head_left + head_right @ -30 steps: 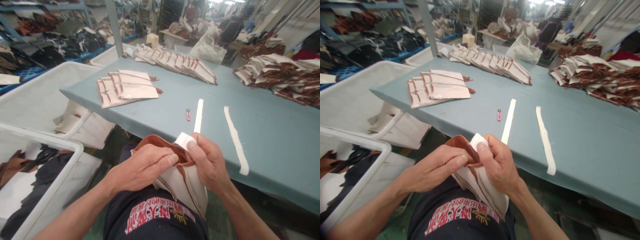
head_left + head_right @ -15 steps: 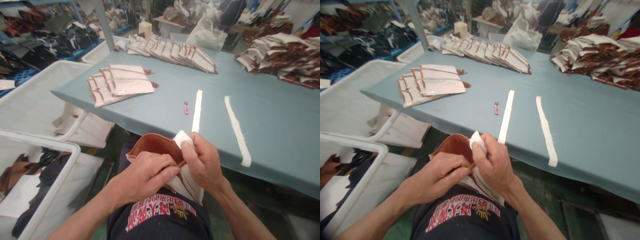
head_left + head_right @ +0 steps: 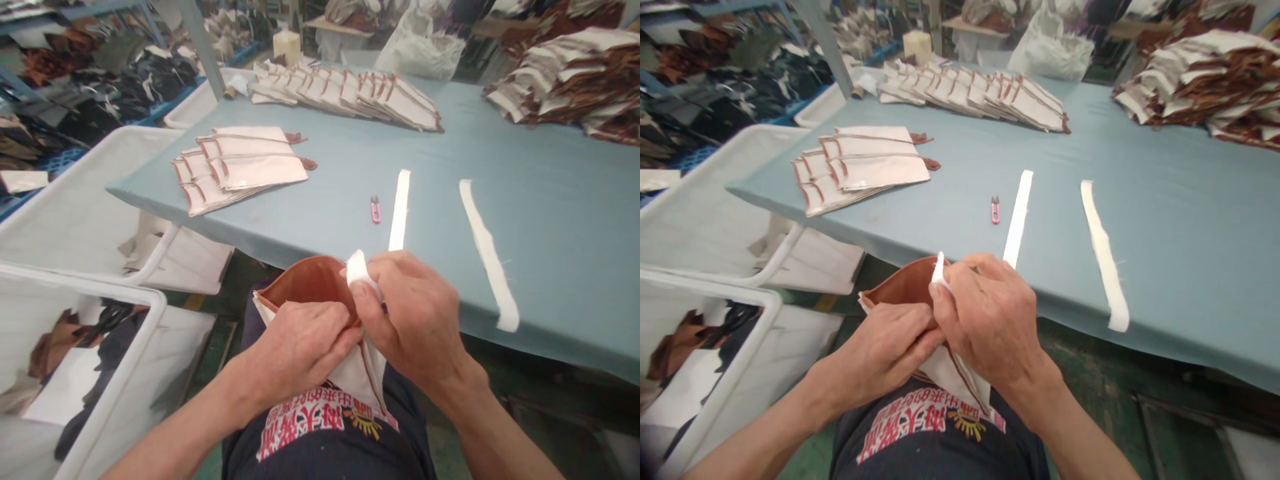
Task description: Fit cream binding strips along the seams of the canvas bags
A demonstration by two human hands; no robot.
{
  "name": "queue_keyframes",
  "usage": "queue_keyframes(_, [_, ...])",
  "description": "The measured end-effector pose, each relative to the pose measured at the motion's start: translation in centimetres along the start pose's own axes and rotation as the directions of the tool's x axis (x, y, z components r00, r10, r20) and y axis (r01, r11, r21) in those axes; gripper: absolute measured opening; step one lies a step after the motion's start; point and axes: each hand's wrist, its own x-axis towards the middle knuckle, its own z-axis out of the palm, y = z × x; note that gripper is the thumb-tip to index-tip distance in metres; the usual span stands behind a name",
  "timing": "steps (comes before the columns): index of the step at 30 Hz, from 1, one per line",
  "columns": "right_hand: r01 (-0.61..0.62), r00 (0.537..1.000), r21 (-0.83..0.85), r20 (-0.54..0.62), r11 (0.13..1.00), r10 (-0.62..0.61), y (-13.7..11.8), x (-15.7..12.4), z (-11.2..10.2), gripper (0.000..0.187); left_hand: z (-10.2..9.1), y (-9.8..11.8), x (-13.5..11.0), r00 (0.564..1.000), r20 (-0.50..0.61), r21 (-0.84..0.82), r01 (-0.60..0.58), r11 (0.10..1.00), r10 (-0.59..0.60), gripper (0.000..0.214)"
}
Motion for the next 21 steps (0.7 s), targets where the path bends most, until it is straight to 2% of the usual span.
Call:
queue_keyframes(2, [0.002, 1.000, 0.127, 0.004, 0.992, -0.002, -0.6, 0.5, -0.7, 0.023, -0.2, 0.2, 0.1, 1.000, -0.011, -0.090, 0.028, 0.996, -0.029, 0.041])
queue_keyframes(4, [-0.072, 0.996, 0.216, 0.074, 0.974, 0.057, -1.2, 0.5, -0.7, 0.025, -0.5, 0.4, 0.1, 0.996, 0.041, -0.185, 0.091, 0.979, -0.084, 0.034])
queue_keyframes(7, [-0.121, 0.986, 0.174, 0.136, 0.977, 0.098, -1.5, 0.0, 0.1, 0.026, -1.1, 0.7, -0.4, 0.969, 0.207, -0.292, 0.191, 0.937, -0.133, 0.022])
queue_keyframes(9, [-0.049, 0.995, 0.105, 0.096, 0.993, 0.039, -1.4, -0.4, 0.8, 0.027, -1.4, 0.8, -0.7, 0.952, 0.281, -0.341, 0.218, 0.915, -0.122, 0.020])
queue_keyframes(10, [0.001, 0.998, 0.073, 0.061, 0.997, -0.006, -1.3, -0.6, 1.1, 0.027, -1.5, 0.8, -0.9, 0.951, 0.284, -0.348, 0.220, 0.911, -0.121, 0.020])
queue_keyframes(13, [0.116, 0.993, 0.040, 0.000, 0.992, -0.116, -0.8, -0.5, 1.5, 0.025, -1.4, 0.6, -1.1, 0.972, 0.162, -0.237, 0.204, 0.950, -0.168, 0.023])
queue_keyframes(16, [0.120, 0.991, 0.108, 0.045, 0.987, -0.125, -0.7, -0.1, 1.4, 0.026, -1.1, 0.5, -1.1, 0.988, 0.004, -0.086, 0.157, 0.984, -0.157, 0.029])
queue_keyframes(19, [0.079, 0.991, 0.177, 0.095, 0.981, -0.097, -0.9, 0.6, 1.0, 0.027, -1.2, 0.6, -0.9, 0.985, -0.074, -0.135, 0.142, 0.981, -0.153, 0.029])
queue_keyframes(21, [0.037, 0.987, 0.216, 0.143, 0.976, -0.069, -1.2, 1.0, 0.6, 0.026, -1.7, 0.4, -0.7, 0.984, -0.058, -0.225, 0.151, 0.963, -0.168, 0.028])
